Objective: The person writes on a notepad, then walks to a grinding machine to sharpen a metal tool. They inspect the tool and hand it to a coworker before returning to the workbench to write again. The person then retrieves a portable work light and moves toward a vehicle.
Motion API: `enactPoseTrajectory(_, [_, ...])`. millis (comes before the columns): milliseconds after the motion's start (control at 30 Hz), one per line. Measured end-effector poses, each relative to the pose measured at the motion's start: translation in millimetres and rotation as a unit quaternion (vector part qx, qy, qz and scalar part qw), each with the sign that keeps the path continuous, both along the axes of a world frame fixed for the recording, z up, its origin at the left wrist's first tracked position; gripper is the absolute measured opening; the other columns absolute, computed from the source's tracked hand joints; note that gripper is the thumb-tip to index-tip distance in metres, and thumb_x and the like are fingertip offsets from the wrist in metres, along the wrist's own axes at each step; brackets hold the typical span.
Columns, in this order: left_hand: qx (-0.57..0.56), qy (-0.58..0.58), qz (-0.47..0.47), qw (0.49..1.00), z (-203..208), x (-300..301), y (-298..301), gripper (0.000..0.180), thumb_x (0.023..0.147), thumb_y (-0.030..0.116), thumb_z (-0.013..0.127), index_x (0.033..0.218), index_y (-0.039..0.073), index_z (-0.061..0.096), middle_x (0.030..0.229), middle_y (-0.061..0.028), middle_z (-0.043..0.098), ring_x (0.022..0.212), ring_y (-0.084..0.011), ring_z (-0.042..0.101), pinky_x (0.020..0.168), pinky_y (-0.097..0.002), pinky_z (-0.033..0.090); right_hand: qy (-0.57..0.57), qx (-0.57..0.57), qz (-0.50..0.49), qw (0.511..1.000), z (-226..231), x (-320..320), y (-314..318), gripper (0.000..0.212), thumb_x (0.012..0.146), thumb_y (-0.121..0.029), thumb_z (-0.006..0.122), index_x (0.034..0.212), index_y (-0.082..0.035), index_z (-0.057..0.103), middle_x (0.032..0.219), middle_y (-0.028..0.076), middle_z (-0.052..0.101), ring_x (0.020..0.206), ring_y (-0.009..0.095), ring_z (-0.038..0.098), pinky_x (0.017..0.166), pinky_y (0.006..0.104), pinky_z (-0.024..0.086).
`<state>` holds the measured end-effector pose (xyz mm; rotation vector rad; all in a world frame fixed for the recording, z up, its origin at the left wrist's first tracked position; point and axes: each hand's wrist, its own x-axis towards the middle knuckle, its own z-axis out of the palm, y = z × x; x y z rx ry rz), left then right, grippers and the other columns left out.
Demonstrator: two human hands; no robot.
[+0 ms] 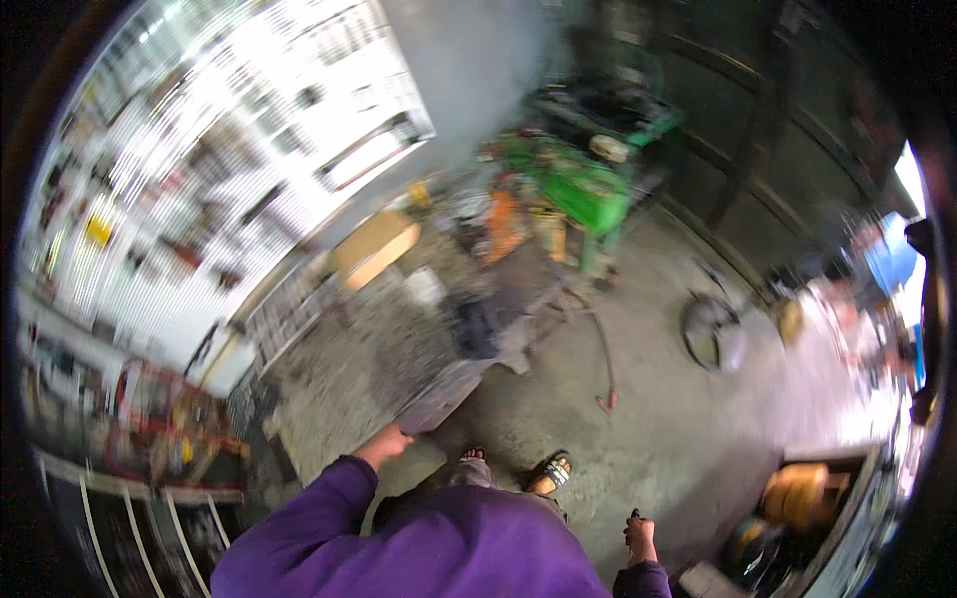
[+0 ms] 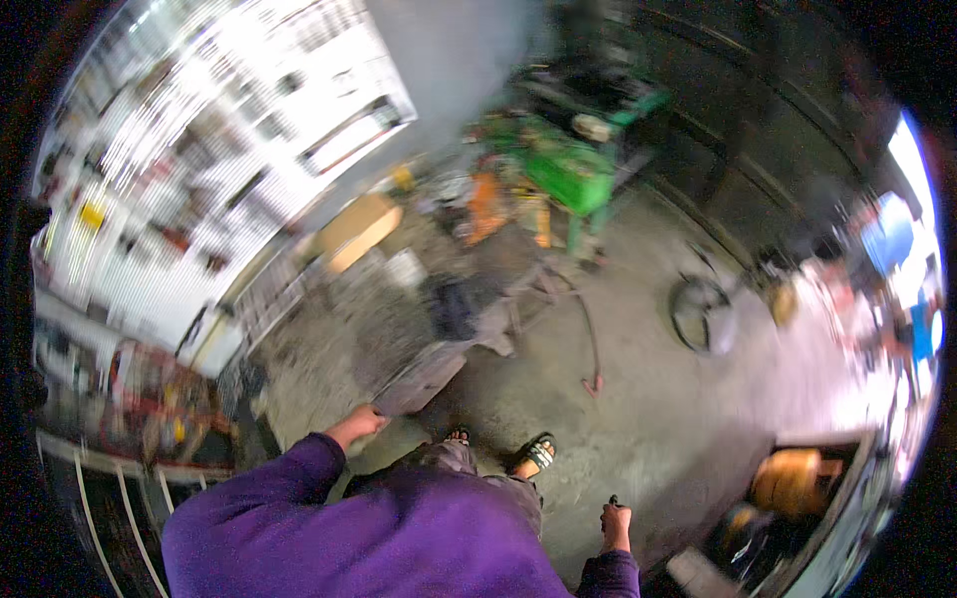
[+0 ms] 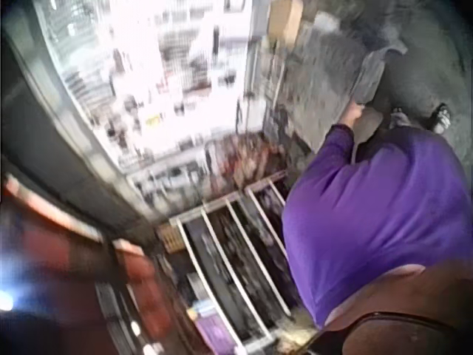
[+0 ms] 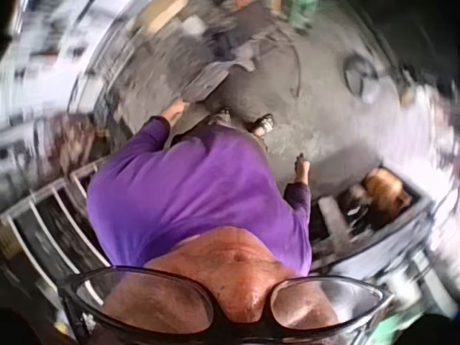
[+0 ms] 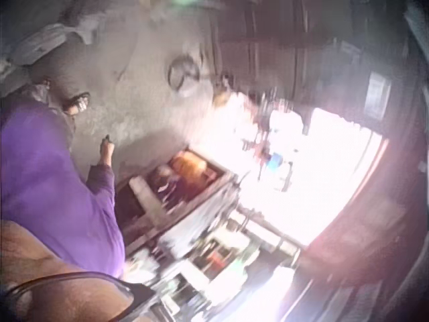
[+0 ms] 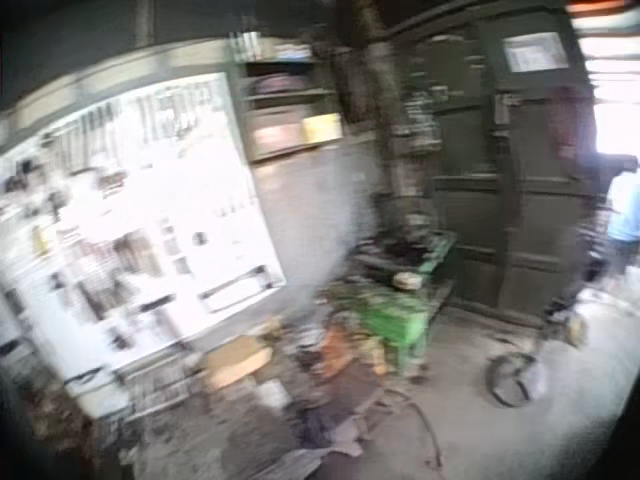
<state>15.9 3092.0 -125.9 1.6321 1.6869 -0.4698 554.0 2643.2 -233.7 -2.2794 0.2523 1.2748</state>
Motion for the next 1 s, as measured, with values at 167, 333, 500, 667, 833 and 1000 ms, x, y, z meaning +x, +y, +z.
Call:
enactPoseTrajectory(167, [0.033,0.009,0.094,0.995,-14,-172,-93,0.04,0.092,0.032,0.066,0.102,-0.007,0.07,0.102,-0.0264,0.07,0.088,-0.0395,0.066,0.076,-0.0501,0.051,-0.007,0.022,0.121,0.992,5,9,90,0.019,0.086,-0.016,0.068,0.084,0.003,0.064,0.062,0.012,0.061,0.045,0.022,0.054,0.041,0.038,0.041])
enactPoseTrajectory(333, [0.008,-0.006,-0.125,0.992,-62,-237,-204,0.035,0.092,0.031,0.064,0.113,0.003,0.069,0.108,-0.0257,0.071,0.09,-0.0434,0.066,0.078,-0.0534,0.051,-0.012,0.062,0.263,0.963,-31,-42,192,0.021,0.088,-0.018,0.069,0.078,-0.001,0.062,0.062,0.012,0.06,0.045,0.022,0.051,0.04,0.0389,0.041])
enactPoseTrajectory(500, [-0.018,-0.132,0.329,0.935,-59,-280,-298,0.027,0.091,0.023,0.066,0.088,-0.003,0.073,0.084,-0.0234,0.071,0.08,-0.0368,0.069,0.074,-0.0517,0.053,0.027,0.113,0.363,0.925,-75,-151,253,0.016,0.089,-0.017,0.067,0.082,-0.004,0.064,0.063,0.013,0.06,0.046,0.024,0.054,0.04,0.0404,0.041])
enactPoseTrajectory(667, [0.026,-0.103,0.491,0.865,-59,-367,-379,0.029,0.097,0.025,0.059,0.092,0.001,0.075,0.08,-0.0195,0.071,0.078,-0.0365,0.07,0.072,-0.0487,0.055,0.073,-0.001,0.527,0.847,-101,-260,300,0.011,0.09,-0.018,0.067,0.086,-0.008,0.068,0.065,0.012,0.063,0.049,0.026,0.057,0.042,0.043,0.042])
enactPoseTrajectory(833, [0.037,0.093,0.257,0.961,-91,-443,-450,0.03,0.094,0.02,0.058,0.117,0.011,0.074,0.107,-0.0155,0.074,0.096,-0.0347,0.071,0.082,-0.0506,0.056,0.022,0.019,0.734,0.679,-76,-348,345,0.016,0.092,-0.023,0.064,0.088,-0.01,0.071,0.065,0.011,0.064,0.053,0.026,0.058,0.044,0.0445,0.042])
enactPoseTrajectory(1000, [-0.04,0.094,0.247,0.964,-104,-424,-478,0.035,0.094,0.018,0.059,0.127,0.017,0.072,0.114,-0.0142,0.073,0.101,-0.0349,0.071,0.087,-0.0467,0.056,0.035,-0.012,0.765,0.643,-32,-452,428,0.017,0.092,-0.024,0.063,0.088,-0.01,0.071,0.065,0.01,0.063,0.053,0.026,0.058,0.044,0.0442,0.042])
